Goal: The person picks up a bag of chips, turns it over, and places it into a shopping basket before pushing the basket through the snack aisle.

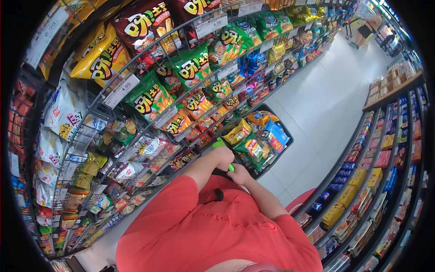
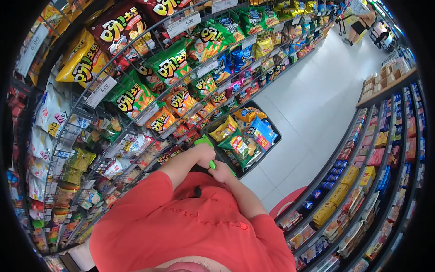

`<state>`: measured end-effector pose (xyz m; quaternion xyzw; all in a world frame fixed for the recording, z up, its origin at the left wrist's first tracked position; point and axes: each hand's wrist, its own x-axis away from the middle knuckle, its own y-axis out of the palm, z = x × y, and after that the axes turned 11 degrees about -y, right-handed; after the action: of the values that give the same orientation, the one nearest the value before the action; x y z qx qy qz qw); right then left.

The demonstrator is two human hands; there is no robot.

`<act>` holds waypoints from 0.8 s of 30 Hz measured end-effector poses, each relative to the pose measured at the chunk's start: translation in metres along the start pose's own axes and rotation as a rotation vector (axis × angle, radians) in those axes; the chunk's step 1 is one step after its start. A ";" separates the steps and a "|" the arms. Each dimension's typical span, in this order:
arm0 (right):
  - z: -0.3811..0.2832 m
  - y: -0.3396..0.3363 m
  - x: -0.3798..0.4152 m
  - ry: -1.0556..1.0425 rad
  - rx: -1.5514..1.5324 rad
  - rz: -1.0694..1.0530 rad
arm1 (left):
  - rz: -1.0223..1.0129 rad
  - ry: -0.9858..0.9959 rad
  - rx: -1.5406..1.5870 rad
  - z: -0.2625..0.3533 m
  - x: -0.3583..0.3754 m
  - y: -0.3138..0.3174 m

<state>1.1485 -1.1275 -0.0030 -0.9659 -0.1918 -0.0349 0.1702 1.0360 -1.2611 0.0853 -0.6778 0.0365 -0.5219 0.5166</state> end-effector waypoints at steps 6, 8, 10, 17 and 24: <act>-0.013 -0.001 0.003 0.038 -0.028 0.011 | 0.112 0.060 0.013 -0.006 0.002 0.012; -0.015 -0.001 -0.001 0.015 -0.010 0.026 | 0.121 0.047 0.016 -0.007 0.002 0.011; -0.015 0.001 0.002 0.027 -0.003 0.031 | 0.120 0.040 0.025 -0.005 0.002 0.013; -0.013 -0.002 0.007 0.013 -0.013 0.016 | 0.104 0.013 0.017 0.002 0.005 0.012; -0.012 -0.006 0.012 0.016 0.015 -0.031 | 0.115 -0.004 0.038 0.007 0.009 0.018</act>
<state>1.1570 -1.1222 0.0118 -0.9613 -0.2055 -0.0438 0.1782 1.0540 -1.2692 0.0787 -0.6658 0.0643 -0.4904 0.5586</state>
